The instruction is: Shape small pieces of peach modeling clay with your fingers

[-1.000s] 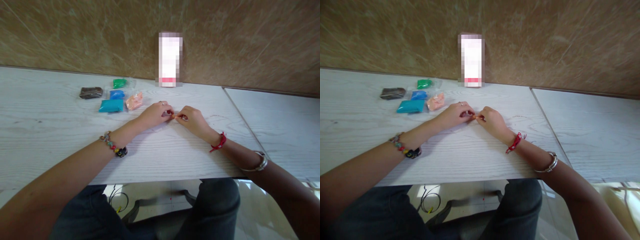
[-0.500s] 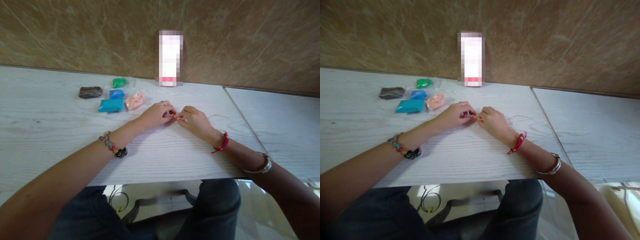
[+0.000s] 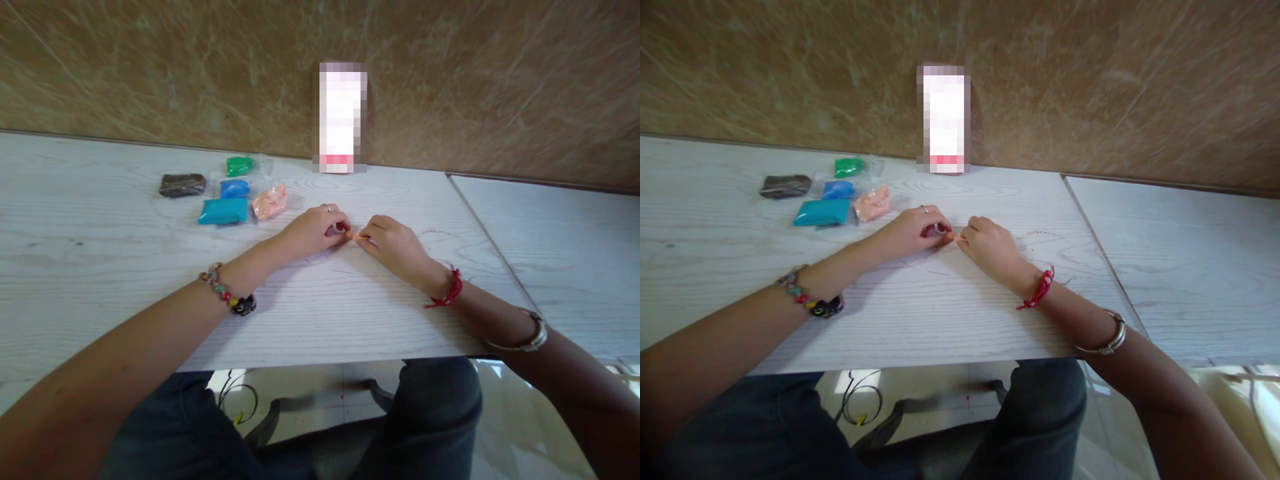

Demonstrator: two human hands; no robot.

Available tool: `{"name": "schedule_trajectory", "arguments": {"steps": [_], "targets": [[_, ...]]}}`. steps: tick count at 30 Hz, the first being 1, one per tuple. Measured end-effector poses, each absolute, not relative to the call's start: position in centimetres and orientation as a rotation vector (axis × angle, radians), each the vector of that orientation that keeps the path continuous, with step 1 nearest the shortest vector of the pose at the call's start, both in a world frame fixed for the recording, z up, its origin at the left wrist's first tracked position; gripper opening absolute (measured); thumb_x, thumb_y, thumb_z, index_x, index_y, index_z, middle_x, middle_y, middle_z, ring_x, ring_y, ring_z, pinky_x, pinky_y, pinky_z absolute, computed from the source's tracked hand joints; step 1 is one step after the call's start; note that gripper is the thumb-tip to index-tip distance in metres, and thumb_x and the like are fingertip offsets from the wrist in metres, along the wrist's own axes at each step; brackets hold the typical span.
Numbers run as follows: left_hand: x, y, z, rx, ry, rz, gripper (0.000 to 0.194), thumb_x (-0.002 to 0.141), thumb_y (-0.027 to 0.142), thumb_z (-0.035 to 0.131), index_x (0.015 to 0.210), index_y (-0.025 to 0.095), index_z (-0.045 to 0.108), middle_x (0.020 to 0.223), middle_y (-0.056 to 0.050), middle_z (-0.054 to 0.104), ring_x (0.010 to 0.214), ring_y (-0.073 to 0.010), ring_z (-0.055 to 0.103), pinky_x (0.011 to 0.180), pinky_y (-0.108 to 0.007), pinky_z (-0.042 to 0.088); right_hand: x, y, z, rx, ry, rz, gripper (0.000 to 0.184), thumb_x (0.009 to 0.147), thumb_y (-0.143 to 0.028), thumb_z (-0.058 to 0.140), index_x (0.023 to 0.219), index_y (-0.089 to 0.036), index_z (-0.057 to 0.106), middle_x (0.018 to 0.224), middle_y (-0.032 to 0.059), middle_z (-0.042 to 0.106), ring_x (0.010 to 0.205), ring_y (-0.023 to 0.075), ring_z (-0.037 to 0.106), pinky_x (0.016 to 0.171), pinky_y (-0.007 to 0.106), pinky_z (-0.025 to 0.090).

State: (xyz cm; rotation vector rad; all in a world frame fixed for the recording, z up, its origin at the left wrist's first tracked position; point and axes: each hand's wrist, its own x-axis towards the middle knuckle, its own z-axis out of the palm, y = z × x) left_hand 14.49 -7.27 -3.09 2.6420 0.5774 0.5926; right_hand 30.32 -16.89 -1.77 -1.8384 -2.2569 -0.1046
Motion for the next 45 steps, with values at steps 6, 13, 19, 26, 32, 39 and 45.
{"name": "schedule_trajectory", "arguments": {"steps": [6, 13, 19, 26, 32, 39, 45], "targets": [[14.4, -7.6, -2.8, 2.644, 0.597, 0.595, 0.011, 0.077, 0.024, 0.059, 0.082, 0.015, 0.064, 0.076, -0.002, 0.056, 0.07, -0.0111, 0.051, 0.065, -0.022, 0.04, 30.5, -17.6, -1.3, -1.873, -2.266, -0.114, 0.021, 0.085, -0.027, 0.051, 0.085, -0.014, 0.068, 0.09, 0.0099, 0.062, 0.078, 0.0173, 0.055, 0.061, 0.027, 0.038], [14.4, -7.4, -3.0, 2.645, 0.593, 0.587, 0.012, 0.077, 0.024, 0.059, 0.084, 0.014, 0.063, 0.077, -0.002, 0.056, 0.072, -0.012, 0.051, 0.067, -0.023, 0.04, 30.9, -17.2, -2.0, -1.844, -2.297, -0.171, 0.03, 0.09, -0.026, 0.042, 0.081, -0.014, 0.068, 0.083, 0.0094, 0.062, 0.074, 0.0168, 0.054, 0.062, 0.027, 0.037], [14.7, -7.8, -3.0, 2.65, 0.583, 0.582, 0.02, 0.077, 0.031, 0.06, 0.09, 0.016, 0.063, 0.088, -0.003, 0.055, 0.076, -0.0128, 0.052, 0.067, -0.024, 0.041, 30.8, -17.1, -2.1, -1.839, -2.312, -0.178, 0.032, 0.091, -0.027, 0.041, 0.083, -0.012, 0.068, 0.082, 0.0093, 0.062, 0.073, 0.0164, 0.054, 0.061, 0.027, 0.036], [15.0, -7.8, -3.1, 2.687, 0.569, 0.567, 0.014, 0.08, 0.024, 0.055, 0.088, 0.016, 0.064, 0.085, -0.003, 0.055, 0.074, -0.0124, 0.052, 0.068, -0.025, 0.041, 30.5, -17.3, -1.6, -1.863, -2.252, -0.107, 0.028, 0.089, -0.028, 0.046, 0.083, -0.013, 0.069, 0.087, 0.0093, 0.062, 0.072, 0.0154, 0.055, 0.061, 0.027, 0.037], [15.2, -7.8, -3.3, 2.701, 0.568, 0.566, 0.013, 0.08, 0.022, 0.054, 0.086, 0.016, 0.063, 0.085, -0.003, 0.055, 0.073, -0.0126, 0.052, 0.069, -0.026, 0.041, 30.4, -17.1, -1.7, -1.84, -2.277, -0.088, 0.026, 0.088, -0.026, 0.048, 0.083, -0.011, 0.069, 0.086, 0.0105, 0.063, 0.076, 0.0168, 0.056, 0.065, 0.028, 0.04], [15.2, -7.8, -3.2, 2.675, 0.565, 0.558, 0.014, 0.08, 0.023, 0.054, 0.088, 0.016, 0.064, 0.085, -0.003, 0.054, 0.074, -0.0125, 0.052, 0.068, -0.025, 0.041, 30.3, -17.3, -1.1, -1.895, -2.251, 0.001, 0.027, 0.088, -0.026, 0.047, 0.087, -0.011, 0.069, 0.09, 0.0107, 0.063, 0.077, 0.0166, 0.057, 0.066, 0.027, 0.04], [15.3, -7.9, -3.2, 2.707, 0.585, 0.509, 0.015, 0.081, 0.024, 0.054, 0.087, 0.017, 0.065, 0.084, -0.003, 0.052, 0.073, -0.0125, 0.051, 0.068, -0.026, 0.04, 30.6, -17.2, -1.2, -1.855, -2.232, 0.045, 0.025, 0.088, -0.026, 0.047, 0.089, -0.013, 0.069, 0.088, 0.0086, 0.062, 0.075, 0.0151, 0.057, 0.064, 0.026, 0.039]]}}
